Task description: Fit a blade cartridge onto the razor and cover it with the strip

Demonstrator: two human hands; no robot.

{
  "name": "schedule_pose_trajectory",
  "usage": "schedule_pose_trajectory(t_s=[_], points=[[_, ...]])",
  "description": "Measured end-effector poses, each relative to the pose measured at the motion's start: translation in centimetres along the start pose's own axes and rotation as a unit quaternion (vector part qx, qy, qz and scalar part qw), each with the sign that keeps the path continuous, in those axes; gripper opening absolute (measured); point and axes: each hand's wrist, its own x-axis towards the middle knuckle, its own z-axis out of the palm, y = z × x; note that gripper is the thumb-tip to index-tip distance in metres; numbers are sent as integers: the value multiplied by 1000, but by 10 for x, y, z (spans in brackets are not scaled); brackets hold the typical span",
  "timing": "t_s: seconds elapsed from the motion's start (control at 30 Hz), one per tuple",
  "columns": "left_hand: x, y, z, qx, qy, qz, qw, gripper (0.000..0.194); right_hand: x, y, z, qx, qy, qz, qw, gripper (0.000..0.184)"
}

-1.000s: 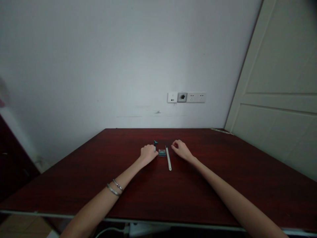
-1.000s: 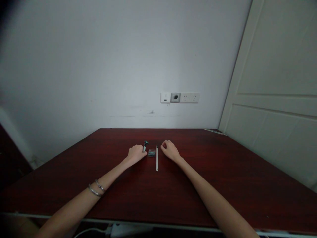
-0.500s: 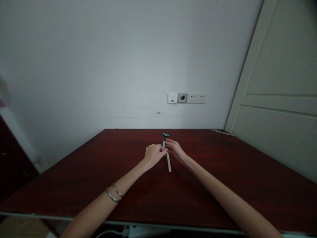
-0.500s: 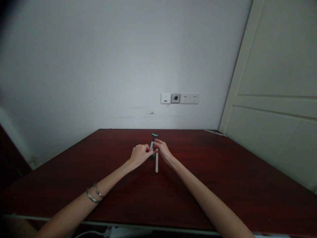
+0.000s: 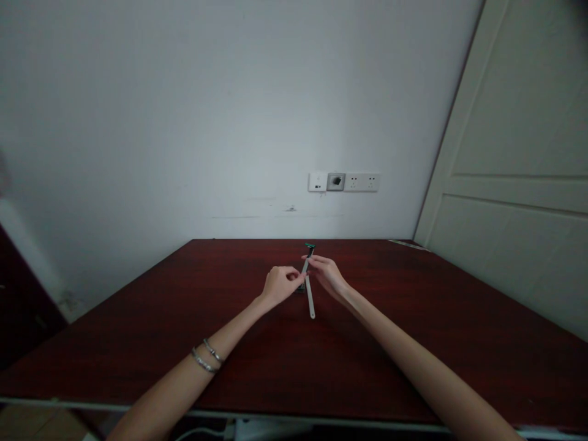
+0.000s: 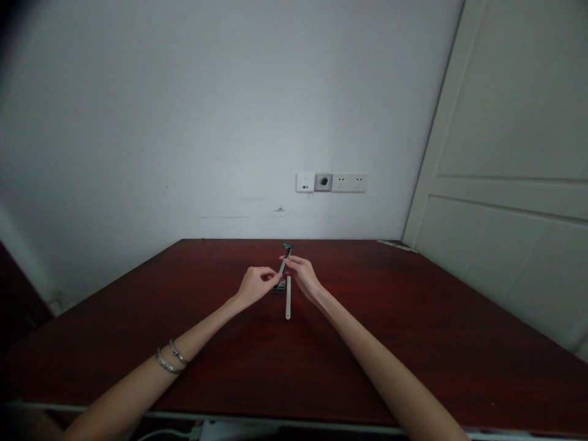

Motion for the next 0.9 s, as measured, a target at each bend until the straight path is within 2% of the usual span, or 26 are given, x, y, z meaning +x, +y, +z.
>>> schedule_pose_trajectory(t_s=[0.1,0.2,0.27,0.33,0.4,0.47,0.67,0.8,0.9], points=[[11,-5,-5,-111,48,-35,992,41,0,-8,1,-25,14,-25,999,27],[31,-8,-10,-259,72,-112,957,39,-2,-13,4,-55,25,-45,997,29],[47,-8,-11,-366,52,-177,912,35,-5,-14,8,-58,22,-52,997,30],[61,-7,-12,-472,5,-225,852,35,-8,-13,12,-43,12,-38,998,32],[73,-6,-10,-554,-45,-254,792,41,-11,-10,15,-23,1,-17,1000,34],[79,-6,-6,-604,-81,-276,743,48,-13,-6,17,-7,-8,-7,1000,37],[82,-7,11,-702,-139,-279,641,61,-14,10,17,4,-7,10,1000,38],[80,-6,16,-728,-156,-266,613,66,-16,13,23,31,-15,23,999,38],[77,-3,16,-742,-167,-256,597,70,-17,9,26,65,-16,60,996,38]])
